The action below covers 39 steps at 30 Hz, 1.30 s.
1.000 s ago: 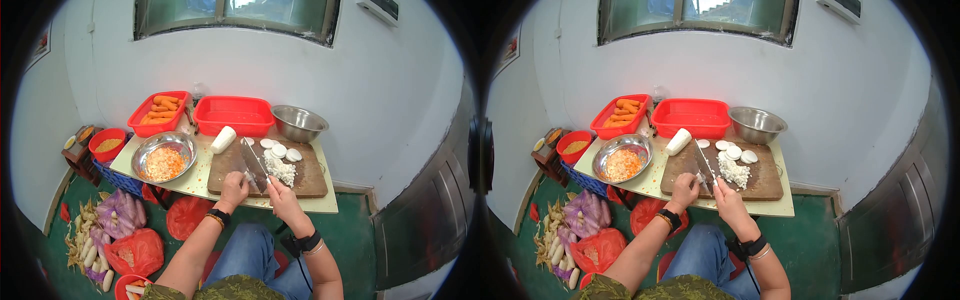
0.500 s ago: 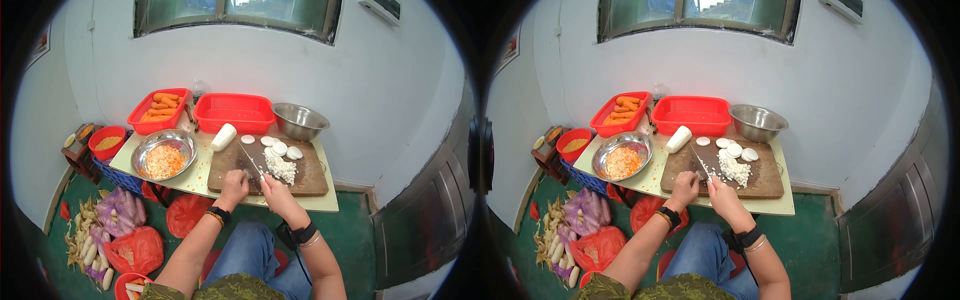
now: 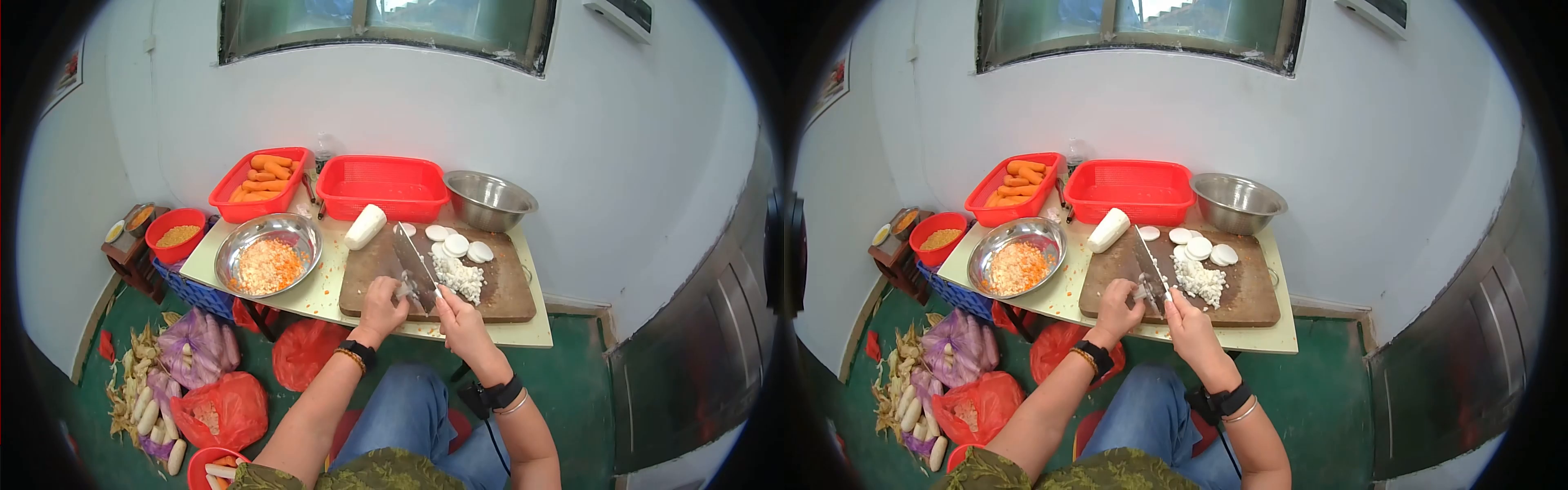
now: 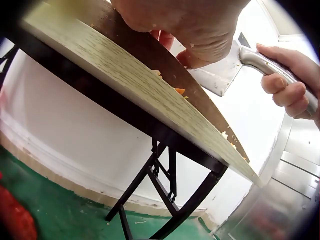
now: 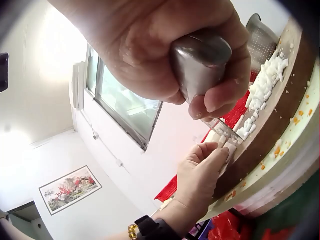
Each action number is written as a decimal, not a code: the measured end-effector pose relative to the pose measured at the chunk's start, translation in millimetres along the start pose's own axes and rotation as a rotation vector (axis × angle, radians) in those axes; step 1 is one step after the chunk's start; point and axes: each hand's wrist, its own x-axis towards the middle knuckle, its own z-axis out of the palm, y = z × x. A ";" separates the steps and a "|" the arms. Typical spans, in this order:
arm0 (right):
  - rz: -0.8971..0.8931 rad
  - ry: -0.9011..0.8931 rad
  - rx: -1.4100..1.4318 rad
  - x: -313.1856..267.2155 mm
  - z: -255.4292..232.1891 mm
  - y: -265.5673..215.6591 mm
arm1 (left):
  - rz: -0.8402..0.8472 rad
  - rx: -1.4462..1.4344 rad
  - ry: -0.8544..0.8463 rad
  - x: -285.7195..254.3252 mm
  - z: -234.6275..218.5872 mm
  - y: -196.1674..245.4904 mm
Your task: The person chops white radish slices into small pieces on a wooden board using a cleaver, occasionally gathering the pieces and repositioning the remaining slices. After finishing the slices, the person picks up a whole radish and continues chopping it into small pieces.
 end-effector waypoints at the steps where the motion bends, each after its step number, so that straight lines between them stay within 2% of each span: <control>1: -0.061 0.015 -0.026 2.1 0.7 5.4 | 0.012 -0.001 0.010 0.1 0.7 0.7; 2: -0.109 0.031 -0.030 3.0 2.6 9.9 | 0.025 0.001 0.022 0.7 0.7 0.8; 5: -0.049 0.000 -0.028 2.0 5.8 10.6 | 0.036 0.010 0.016 0.1 1.0 -3.0; 13: -0.075 -0.025 -0.104 1.4 4.6 9.6 | 0.031 -0.013 0.026 0.7 0.3 -1.5; 15: 0.016 -0.094 -0.100 3.3 0.1 -1.0 | 0.038 -0.009 0.025 0.0 1.6 -5.2; 17: 0.190 -0.202 -0.064 1.0 -7.6 -27.4 | 0.049 -0.007 0.035 0.6 1.7 -6.5; 19: 0.024 -0.120 -0.143 6.5 3.0 -3.8 | 0.054 -0.006 0.032 0.5 3.0 -4.4; 21: -0.055 -0.071 -0.185 6.2 4.6 6.3 | 0.051 0.006 0.024 0.8 1.6 -3.0; 23: -0.052 -0.051 -0.175 5.9 5.4 4.7 | 0.022 0.010 0.001 -1.1 2.4 -4.7; 26: 0.083 -0.108 -0.077 3.2 -2.1 -3.6 | 0.033 0.007 0.024 2.0 -1.7 -0.8; 28: -0.034 -0.031 -0.081 0.5 3.1 5.4 | 0.030 -0.011 0.053 2.7 -1.7 3.4; 30: -0.079 -0.003 -0.093 -2.3 5.2 9.9 | 0.035 -0.003 0.055 2.0 0.5 0.0; 39: -0.057 -0.009 -0.103 -8.5 4.8 0.8 | 0.016 -0.027 0.035 -0.1 -0.3 -3.1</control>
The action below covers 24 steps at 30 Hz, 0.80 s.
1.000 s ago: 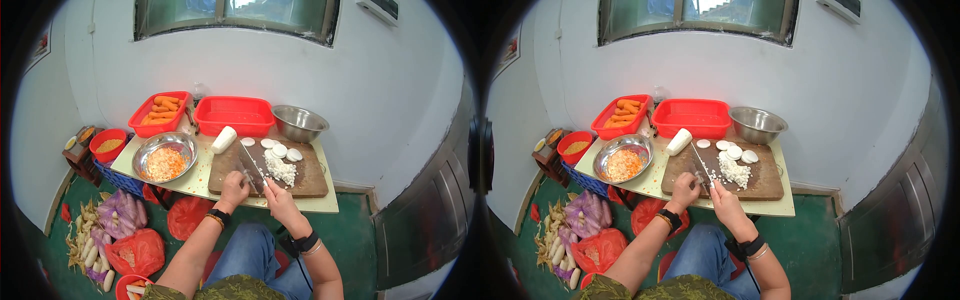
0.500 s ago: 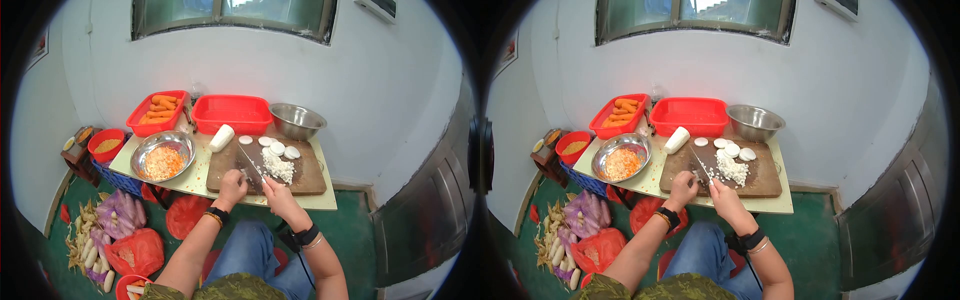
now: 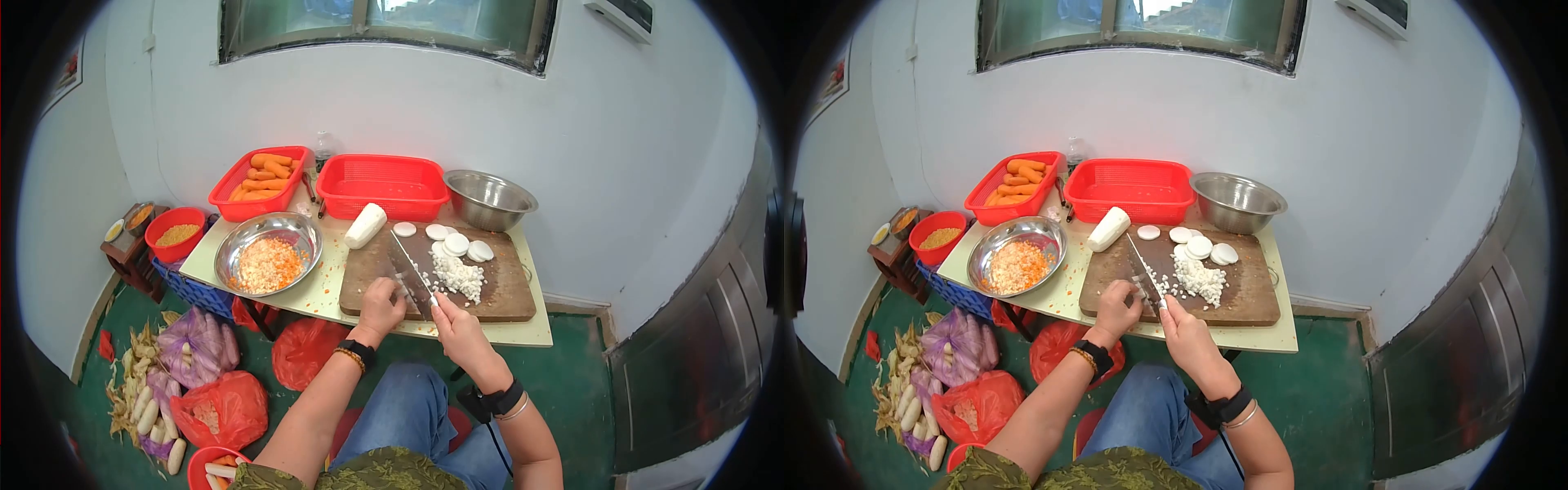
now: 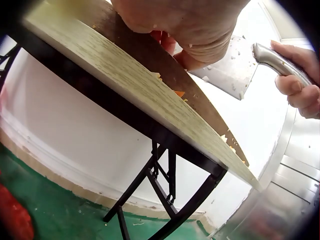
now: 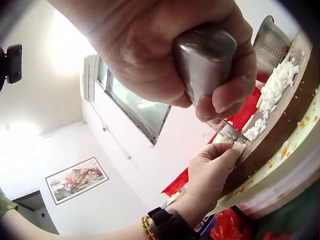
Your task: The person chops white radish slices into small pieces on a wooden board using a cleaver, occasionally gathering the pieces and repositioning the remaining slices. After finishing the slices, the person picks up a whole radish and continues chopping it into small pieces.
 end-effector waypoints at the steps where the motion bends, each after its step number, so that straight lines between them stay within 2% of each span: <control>1: 0.002 0.000 0.003 0.1 0.5 0.1 | -0.002 -0.008 0.002 0.2 -0.3 0.7; 9: -0.012 0.014 0.000 1.3 -6.2 -5.2 | -0.011 -0.013 -0.001 -0.4 0.6 0.4; 14: -0.035 0.035 -0.015 2.2 10.3 9.7 | 0.000 -0.019 0.013 0.0 1.2 -2.2; 17: -0.206 0.057 -0.151 12.8 17.5 19.8 | -0.003 -0.018 0.001 -0.7 1.5 -2.1; 20: -0.022 -0.037 -0.130 18.2 10.8 -3.3 | -0.010 -0.023 -0.011 0.5 1.0 -2.0; 24: -0.005 -0.025 0.007 28.4 7.8 5.2 | 0.006 -0.019 0.008 1.5 -1.0 0.0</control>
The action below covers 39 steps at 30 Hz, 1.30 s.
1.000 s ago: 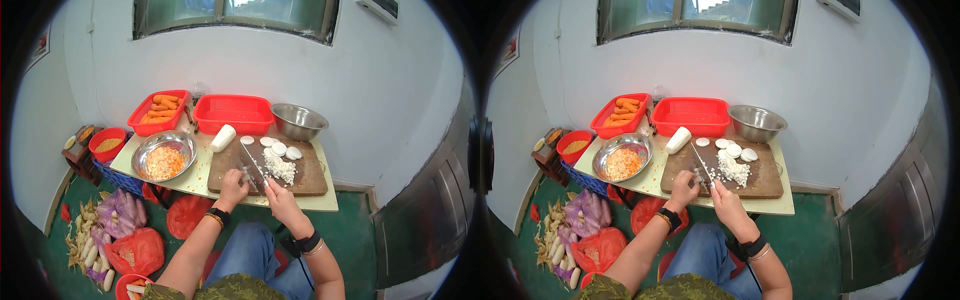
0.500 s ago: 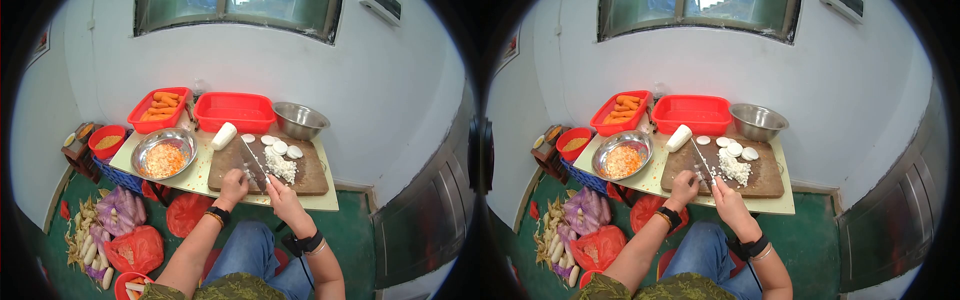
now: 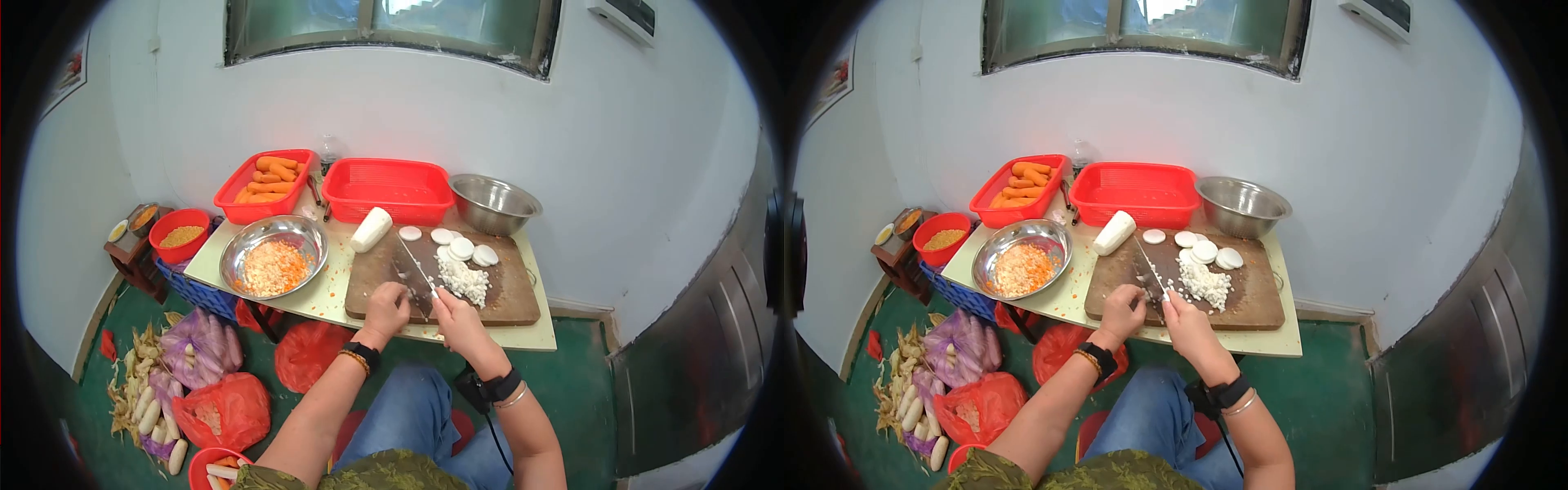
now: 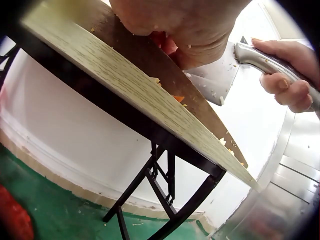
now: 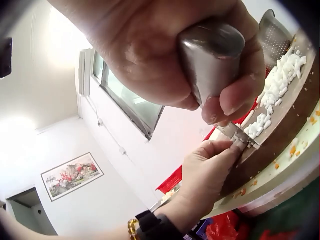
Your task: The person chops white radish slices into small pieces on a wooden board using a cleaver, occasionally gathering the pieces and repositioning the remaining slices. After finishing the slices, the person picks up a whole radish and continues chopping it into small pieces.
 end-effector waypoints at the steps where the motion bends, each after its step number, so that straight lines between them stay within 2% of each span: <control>1: -0.021 0.030 -0.003 -2.5 0.4 2.5 | 0.010 -0.007 0.011 0.2 0.6 0.1; 7: -0.030 0.055 0.037 -9.4 -8.5 -1.4 | -0.002 0.000 0.005 -2.4 2.0 -0.3; 16: 0.001 -0.009 -0.085 0.6 -2.7 2.4 | -0.011 0.003 0.018 -2.2 3.7 -1.0; 22: -0.035 0.005 -0.088 7.3 -2.3 6.1 | -0.071 -0.002 -0.014 -0.6 2.7 -0.9; 26: -0.089 0.062 -0.048 -2.2 -1.3 11.2 | -0.004 0.019 0.041 -1.4 6.1 -4.8; 29: -0.171 0.104 -0.138 -5.6 -0.6 14.0 | 0.003 0.024 0.041 -1.1 5.9 -5.1; 32: -0.069 0.059 -0.066 -12.3 -4.4 -3.8 | -0.072 -0.033 0.016 0.6 2.3 2.5; 39: -0.061 0.064 -0.024 -14.0 -0.4 -9.0 | -0.066 -0.028 0.024 0.0 2.0 4.2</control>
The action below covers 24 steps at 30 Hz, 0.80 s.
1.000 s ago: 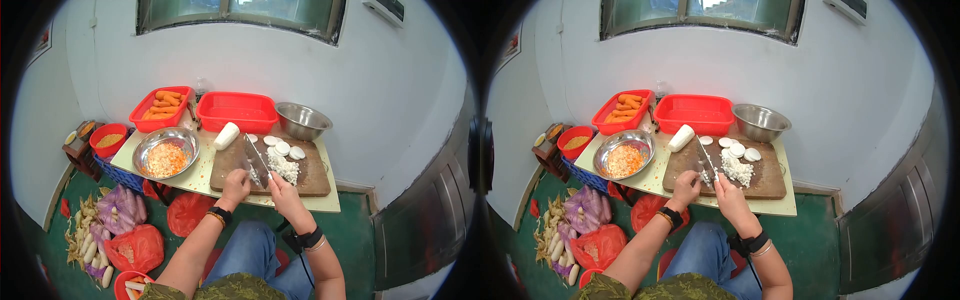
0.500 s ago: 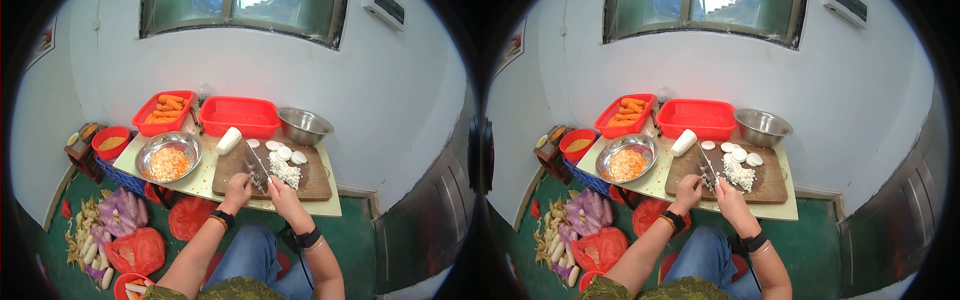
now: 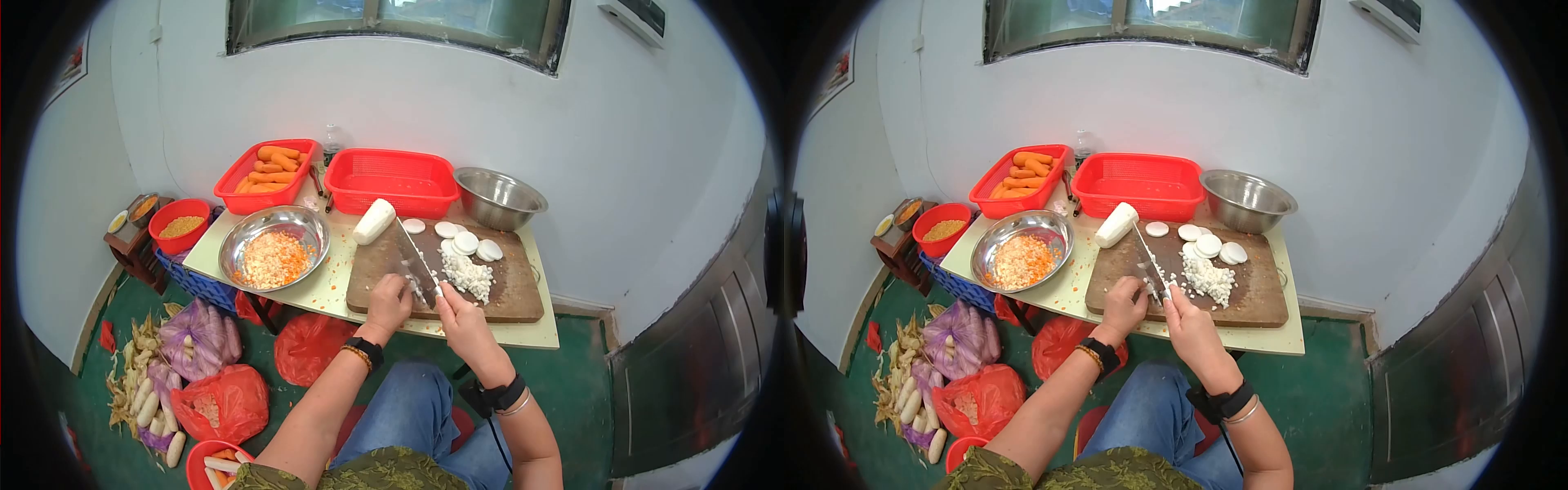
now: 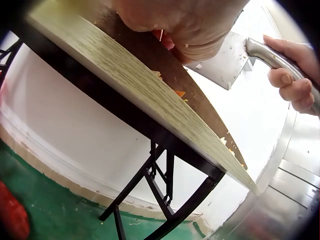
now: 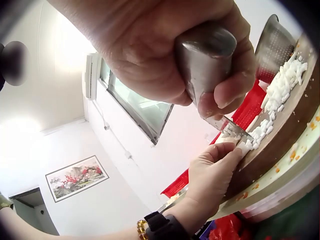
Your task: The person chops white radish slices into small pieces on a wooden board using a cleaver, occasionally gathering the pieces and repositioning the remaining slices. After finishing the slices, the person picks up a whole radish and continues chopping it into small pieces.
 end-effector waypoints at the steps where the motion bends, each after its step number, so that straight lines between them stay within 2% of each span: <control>1: 0.006 -0.001 -0.007 -0.1 0.6 -0.4 | 0.003 0.008 -0.005 -0.2 0.3 -1.4; 10: -0.018 -0.021 0.018 7.9 8.4 11.0 | 0.010 0.031 -0.018 2.2 2.3 -6.7; 12: 0.060 -0.074 0.021 14.0 6.0 6.8 | -0.001 0.018 -0.013 1.5 3.4 -8.6; 14: 0.231 -0.163 0.021 16.4 1.5 -8.6 | -0.004 0.024 -0.010 1.6 4.9 -11.8; 17: 0.195 -0.130 0.036 16.7 2.9 -0.3 | 0.002 0.063 -0.010 1.3 4.5 -12.4; 20: 0.319 -0.153 0.095 14.2 -7.9 -9.2 | -0.030 0.004 -0.018 1.6 1.3 -5.8; 22: 0.132 -0.036 0.052 15.4 1.6 7.7 | -0.033 -0.004 -0.002 2.7 -0.3 -2.4; 24: 0.034 0.025 0.049 13.8 5.8 21.3 | -0.040 -0.016 0.008 -0.3 1.8 -4.5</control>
